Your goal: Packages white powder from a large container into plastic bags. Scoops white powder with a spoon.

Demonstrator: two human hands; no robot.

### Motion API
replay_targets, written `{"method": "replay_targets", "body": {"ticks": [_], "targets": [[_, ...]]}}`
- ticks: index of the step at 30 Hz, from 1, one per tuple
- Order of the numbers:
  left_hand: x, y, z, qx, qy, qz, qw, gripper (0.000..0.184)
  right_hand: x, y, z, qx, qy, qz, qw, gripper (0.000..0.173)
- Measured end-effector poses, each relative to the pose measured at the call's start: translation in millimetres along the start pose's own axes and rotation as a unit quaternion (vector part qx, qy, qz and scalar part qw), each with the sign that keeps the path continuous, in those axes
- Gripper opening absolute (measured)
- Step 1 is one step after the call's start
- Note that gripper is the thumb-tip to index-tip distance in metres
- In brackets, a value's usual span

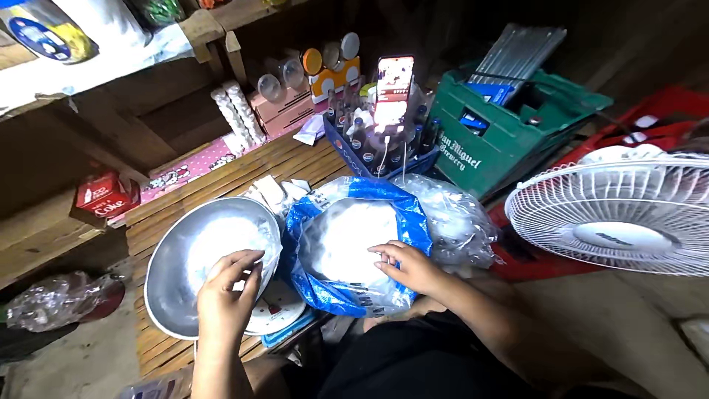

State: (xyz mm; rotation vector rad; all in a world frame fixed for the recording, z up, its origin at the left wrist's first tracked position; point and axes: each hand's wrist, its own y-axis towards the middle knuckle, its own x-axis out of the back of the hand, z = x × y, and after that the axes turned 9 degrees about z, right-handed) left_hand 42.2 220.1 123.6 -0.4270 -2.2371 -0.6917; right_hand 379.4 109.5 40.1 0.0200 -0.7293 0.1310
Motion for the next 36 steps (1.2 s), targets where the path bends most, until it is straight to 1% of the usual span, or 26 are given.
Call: {"method": "replay_targets", "body": {"ticks": [2, 4, 6, 8, 10, 12, 14, 16, 17, 20, 23, 26, 30, 36], "targets": [[0.1, 1.0, -1.8, 0.003, 0.005, 0.001, 1.0, 0.021, 1.0, -2.7, -2.3, 0.004, -0.007, -0.007, 1.0, 0.039], [2.9, 0.2, -5.6, 0.009, 0.01, 0.0, 1.0, 0.02, 1.6, -4.5, -3.1, 0.0, -0.025, -0.027, 0.999, 0.045], [4.6, 1.2, -10.0, 0.01, 0.013, -0.002, 1.0, 0.02, 3.4, -3.5, -3.0, 0.001, -0.06, -0.098, 0.993, 0.054], [4.4, 2.6, -12.5, 0.003, 0.018, -0.002, 1.0, 0.02, 10.7, 2.9, 8.0, 0.001, -0.077, -0.159, 0.984, 0.06], [2.2, 3.1, -15.9, 0.003, 0.02, -0.002, 1.0, 0.018, 19.2, 12.5, 30.1, 0.05, -0.085, -0.182, 0.978, 0.054], [-0.4, 2.6, -17.6, 0.0, 0.024, -0.01, 1.0, 0.017, 23.5, 25.9, 60.9, 0.134, -0.096, -0.179, 0.97, 0.04], [-1.5, 2.1, -17.4, -0.007, 0.034, -0.017, 0.999, 0.017, 20.3, 40.1, 93.6, 0.213, -0.115, -0.155, 0.958, 0.029], [-1.8, 1.5, -18.9, -0.005, 0.048, -0.015, 0.999, 0.017, 11.2, 54.9, 118.4, 0.275, -0.146, -0.133, 0.941, 0.023], [-1.4, 1.1, -20.1, -0.003, 0.053, -0.013, 0.999, 0.018, 5.9, 62.5, 127.0, 0.29, -0.168, -0.118, 0.935, 0.021], [1.8, -2.5, -21.4, 0.002, 0.072, -0.013, 0.997, 0.018, -8.1, 79.5, 145.8, 0.275, -0.216, -0.064, 0.935, 0.021], [5.1, -5.4, -23.0, 0.002, 0.096, -0.013, 0.995, 0.017, -18.6, 87.3, 153.4, 0.263, -0.222, -0.041, 0.938, 0.021], [6.8, -7.2, -27.7, 0.005, 0.119, -0.008, 0.993, 0.017, -27.1, 91.2, 151.7, 0.269, -0.205, -0.045, 0.94, 0.019], [8.9, -5.0, -35.6, -0.009, 0.16, -0.022, 0.987, 0.019, -32.8, 96.0, 146.8, 0.293, -0.176, -0.077, 0.937, 0.014], [6.8, 1.8, -46.8, -0.011, 0.206, -0.018, 0.978, 0.021, -35.9, 95.7, 134.7, 0.293, -0.134, -0.073, 0.944, 0.013]]}}
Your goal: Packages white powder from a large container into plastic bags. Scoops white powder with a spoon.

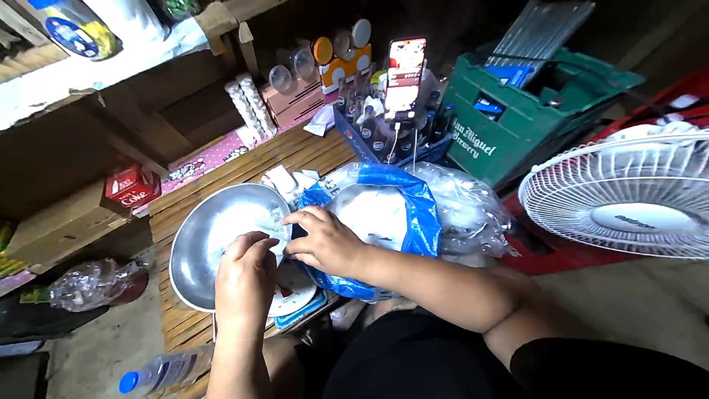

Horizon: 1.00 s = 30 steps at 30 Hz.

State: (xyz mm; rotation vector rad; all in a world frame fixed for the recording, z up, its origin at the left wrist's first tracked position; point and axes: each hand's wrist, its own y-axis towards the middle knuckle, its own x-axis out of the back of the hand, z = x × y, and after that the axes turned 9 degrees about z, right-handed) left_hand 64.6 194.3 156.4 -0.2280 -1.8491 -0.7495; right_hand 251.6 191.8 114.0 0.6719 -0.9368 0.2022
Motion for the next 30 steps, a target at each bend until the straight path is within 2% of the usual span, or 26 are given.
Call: {"method": "replay_targets", "body": {"ticks": [6, 12, 17, 22, 26, 30], "targets": [[-1.9, -2.8, -1.9, -0.004, 0.018, 0.01, 1.0, 0.025, 2.7, -7.2, -9.0, -0.021, 0.023, 0.004, 1.0, 0.015], [-2.1, -5.1, -1.8, 0.007, 0.024, 0.016, 1.0, 0.027, 0.9, -7.7, -13.3, -0.003, 0.046, -0.012, 0.999, 0.017], [1.8, -3.9, -0.1, 0.021, 0.0, 0.04, 0.999, 0.024, 40.3, -30.8, -15.9, 0.007, 0.074, -0.035, 0.997, 0.028], [0.6, -3.3, 8.5, 0.009, -0.046, 0.051, 0.998, 0.022, 75.0, -102.2, -54.9, -0.142, 0.055, -0.001, 0.988, 0.025], [-2.2, -6.2, 17.9, 0.022, -0.086, 0.058, 0.994, 0.022, 65.9, -157.1, -73.5, -0.244, 0.098, 0.042, 0.964, 0.038], [-4.1, -8.9, 22.7, 0.04, -0.083, 0.05, 0.994, 0.023, 46.6, -170.8, -72.4, -0.285, 0.12, 0.066, 0.949, 0.055]]}}
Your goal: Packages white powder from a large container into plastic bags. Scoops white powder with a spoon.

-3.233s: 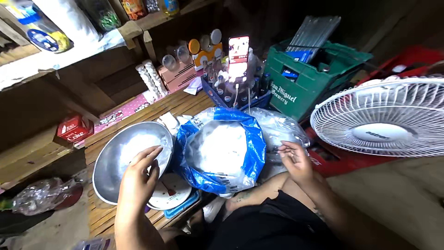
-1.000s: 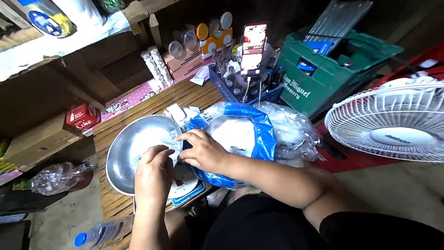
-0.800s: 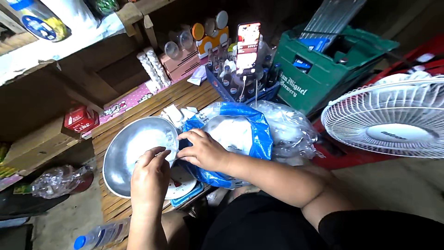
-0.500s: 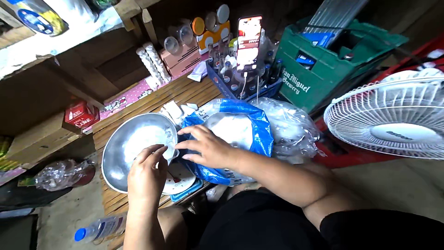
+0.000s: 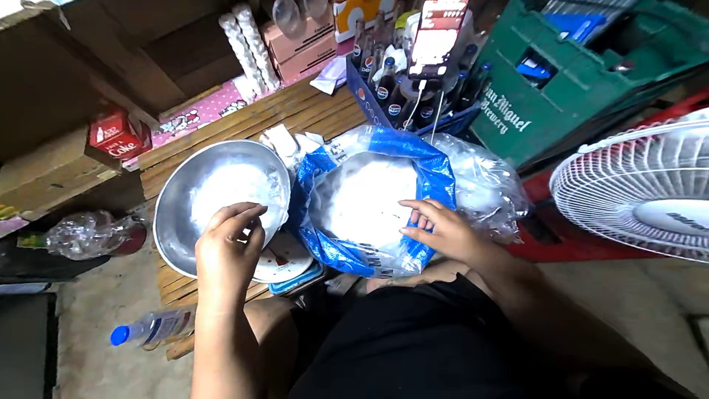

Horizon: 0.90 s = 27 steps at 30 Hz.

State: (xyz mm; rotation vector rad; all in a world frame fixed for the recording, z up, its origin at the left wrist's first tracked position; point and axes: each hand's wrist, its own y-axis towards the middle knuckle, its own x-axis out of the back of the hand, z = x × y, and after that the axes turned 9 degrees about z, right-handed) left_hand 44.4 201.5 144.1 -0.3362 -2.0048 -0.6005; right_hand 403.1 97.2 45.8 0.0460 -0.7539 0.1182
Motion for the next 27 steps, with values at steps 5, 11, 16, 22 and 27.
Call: {"method": "replay_targets", "body": {"ticks": [5, 11, 16, 22, 27], "targets": [[1.1, 2.1, -0.1, 0.009, -0.002, -0.005, 1.0, 0.023, -16.6, 18.4, 1.4, 0.019, -0.068, -0.003, 0.998, 0.032], [2.9, 15.2, -1.5, 0.028, -0.032, 0.006, 0.999, 0.025, -22.9, 31.4, 7.9, -0.009, -0.096, 0.006, 0.995, 0.025], [-5.7, 15.5, 7.8, 0.008, -0.043, 0.013, 0.999, 0.027, -17.9, 32.4, 11.8, -0.021, -0.14, -0.025, 0.99, 0.025], [-8.0, 11.2, 18.9, 0.006, -0.057, -0.006, 0.998, 0.029, 9.7, 31.0, 26.9, -0.009, -0.144, -0.076, 0.987, 0.033], [-10.5, 12.6, 24.7, 0.01, -0.063, -0.007, 0.998, 0.029, 27.7, 31.5, 36.3, -0.028, -0.159, -0.125, 0.979, 0.029]]}}
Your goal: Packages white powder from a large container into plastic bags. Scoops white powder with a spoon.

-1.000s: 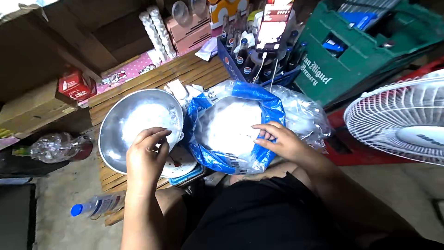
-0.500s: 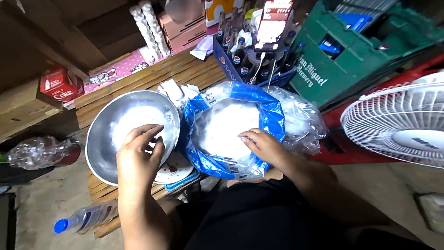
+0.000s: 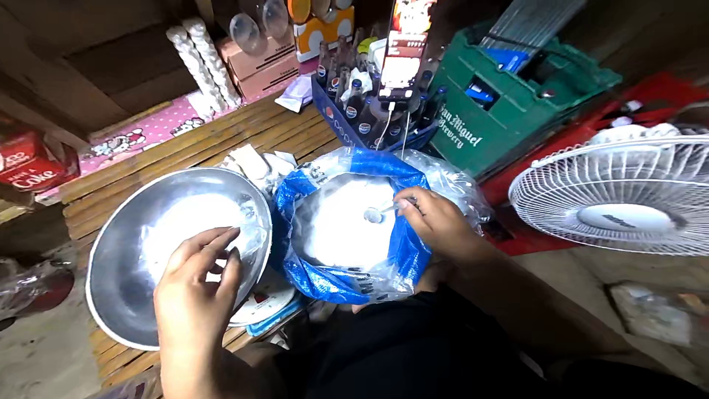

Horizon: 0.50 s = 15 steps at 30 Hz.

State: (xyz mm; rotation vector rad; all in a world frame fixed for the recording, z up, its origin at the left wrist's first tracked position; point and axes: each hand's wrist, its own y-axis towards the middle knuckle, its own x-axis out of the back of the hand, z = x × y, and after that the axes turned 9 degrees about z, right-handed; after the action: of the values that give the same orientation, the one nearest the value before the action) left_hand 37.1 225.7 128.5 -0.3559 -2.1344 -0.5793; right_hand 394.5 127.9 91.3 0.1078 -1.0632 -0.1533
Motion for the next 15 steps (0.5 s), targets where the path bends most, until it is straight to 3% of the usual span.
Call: {"method": "replay_targets", "body": {"ticks": [7, 15], "targets": [[5.9, 1.7, 0.1, -0.006, -0.005, 0.008, 1.0, 0.029, 4.3, 10.1, -5.7, 0.017, -0.019, -0.055, 0.998, 0.032], [8.2, 3.0, 3.5, -0.007, -0.018, 0.011, 1.0, 0.03, -1.6, 15.8, 1.0, 0.014, -0.066, -0.041, 0.997, 0.031]]}}
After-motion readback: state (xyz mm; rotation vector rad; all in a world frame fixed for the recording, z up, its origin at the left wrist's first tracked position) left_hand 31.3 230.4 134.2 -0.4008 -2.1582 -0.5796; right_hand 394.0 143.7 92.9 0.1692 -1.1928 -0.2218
